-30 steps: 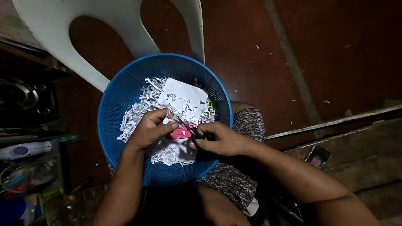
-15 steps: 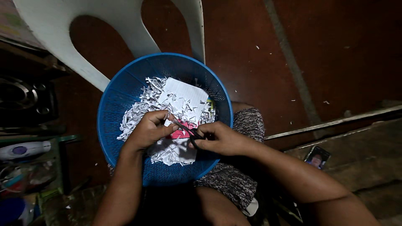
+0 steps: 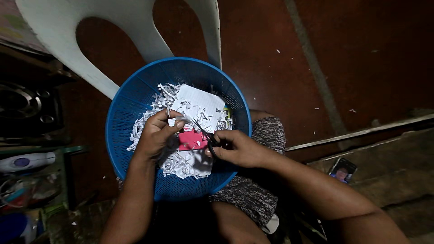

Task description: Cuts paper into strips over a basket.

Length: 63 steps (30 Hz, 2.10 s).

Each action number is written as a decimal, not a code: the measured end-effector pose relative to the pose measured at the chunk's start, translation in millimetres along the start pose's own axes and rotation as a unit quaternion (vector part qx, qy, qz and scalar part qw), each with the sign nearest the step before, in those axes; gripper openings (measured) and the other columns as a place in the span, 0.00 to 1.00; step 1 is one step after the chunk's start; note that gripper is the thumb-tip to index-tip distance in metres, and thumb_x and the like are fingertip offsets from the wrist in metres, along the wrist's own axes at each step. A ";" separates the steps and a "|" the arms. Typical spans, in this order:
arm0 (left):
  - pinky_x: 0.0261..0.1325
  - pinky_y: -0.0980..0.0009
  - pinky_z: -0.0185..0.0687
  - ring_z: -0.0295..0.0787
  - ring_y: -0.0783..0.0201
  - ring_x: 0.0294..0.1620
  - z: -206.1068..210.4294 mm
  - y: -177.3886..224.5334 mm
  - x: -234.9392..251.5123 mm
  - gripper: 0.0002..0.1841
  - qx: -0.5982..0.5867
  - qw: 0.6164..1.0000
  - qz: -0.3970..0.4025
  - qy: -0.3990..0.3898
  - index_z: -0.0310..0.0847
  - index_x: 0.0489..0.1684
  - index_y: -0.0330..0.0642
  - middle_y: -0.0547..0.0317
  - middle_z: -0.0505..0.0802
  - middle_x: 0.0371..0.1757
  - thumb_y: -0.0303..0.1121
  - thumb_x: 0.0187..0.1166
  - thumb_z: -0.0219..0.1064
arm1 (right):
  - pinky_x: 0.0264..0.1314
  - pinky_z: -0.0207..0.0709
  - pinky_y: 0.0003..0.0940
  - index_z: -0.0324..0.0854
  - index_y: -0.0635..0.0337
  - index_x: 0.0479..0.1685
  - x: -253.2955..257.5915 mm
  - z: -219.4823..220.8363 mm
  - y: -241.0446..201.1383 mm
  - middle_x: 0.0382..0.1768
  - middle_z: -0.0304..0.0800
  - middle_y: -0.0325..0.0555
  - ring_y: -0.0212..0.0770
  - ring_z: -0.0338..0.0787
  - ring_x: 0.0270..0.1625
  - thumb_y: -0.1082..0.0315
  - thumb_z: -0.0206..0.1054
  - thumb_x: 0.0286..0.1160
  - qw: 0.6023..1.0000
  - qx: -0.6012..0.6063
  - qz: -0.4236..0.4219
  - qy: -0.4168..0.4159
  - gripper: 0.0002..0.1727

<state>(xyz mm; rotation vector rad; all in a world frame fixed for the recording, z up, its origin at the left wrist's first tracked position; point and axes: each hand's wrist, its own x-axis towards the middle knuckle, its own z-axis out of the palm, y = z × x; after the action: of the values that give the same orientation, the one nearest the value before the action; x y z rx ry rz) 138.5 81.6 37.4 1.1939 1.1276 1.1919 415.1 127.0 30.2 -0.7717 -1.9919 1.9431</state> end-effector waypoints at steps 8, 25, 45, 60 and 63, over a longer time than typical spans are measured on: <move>0.54 0.59 0.92 0.93 0.56 0.49 3.1 -0.4 0.2 0.09 -0.029 1.000 0.004 0.009 0.84 0.51 0.43 0.50 0.92 0.58 0.35 0.81 0.67 | 0.36 0.82 0.28 0.83 0.56 0.40 0.3 0.0 0.1 0.32 0.86 0.38 0.29 0.86 0.33 0.43 0.65 0.83 1.000 -0.017 0.003 -0.004 0.22; 0.48 0.61 0.94 0.92 0.62 0.39 12.0 5.0 0.4 0.19 -0.055 0.997 -0.020 0.042 0.76 0.66 0.47 0.56 0.89 0.50 0.28 0.78 0.69 | 0.35 0.80 0.28 0.82 0.55 0.38 -0.1 0.2 1.2 0.30 0.85 0.37 0.29 0.85 0.32 0.42 0.66 0.82 1.000 -0.023 0.007 -0.013 0.23; 0.40 0.68 0.93 0.92 0.63 0.36 19.4 8.0 1.2 0.28 -0.060 0.997 -0.024 0.036 0.70 0.76 0.48 0.53 0.91 0.50 0.26 0.75 0.71 | 0.34 0.80 0.29 0.83 0.55 0.38 0.4 -0.2 0.1 0.29 0.84 0.36 0.29 0.84 0.31 0.41 0.65 0.82 0.999 -0.032 0.017 -0.020 0.24; 0.46 0.64 0.92 0.91 0.61 0.40 23.0 6.1 3.0 0.36 -0.078 0.996 -0.024 0.029 0.59 0.87 0.50 0.51 0.91 0.52 0.25 0.76 0.69 | 0.34 0.81 0.30 0.83 0.56 0.39 0.7 0.3 1.7 0.29 0.85 0.38 0.31 0.85 0.30 0.44 0.62 0.86 1.000 -0.020 0.014 0.001 0.23; 0.47 0.66 0.92 0.91 0.64 0.40 22.3 6.2 2.9 0.36 -0.073 0.996 -0.019 0.046 0.61 0.86 0.52 0.54 0.90 0.52 0.27 0.76 0.71 | 0.35 0.81 0.29 0.83 0.56 0.39 0.1 0.4 0.6 0.30 0.85 0.38 0.30 0.85 0.31 0.43 0.64 0.84 1.000 -0.023 0.017 -0.005 0.23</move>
<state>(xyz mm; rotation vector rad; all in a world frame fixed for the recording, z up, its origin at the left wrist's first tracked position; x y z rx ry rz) 160.5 83.3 44.9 1.0118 1.1062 1.2872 414.9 126.7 29.5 -0.8139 -2.0478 1.9298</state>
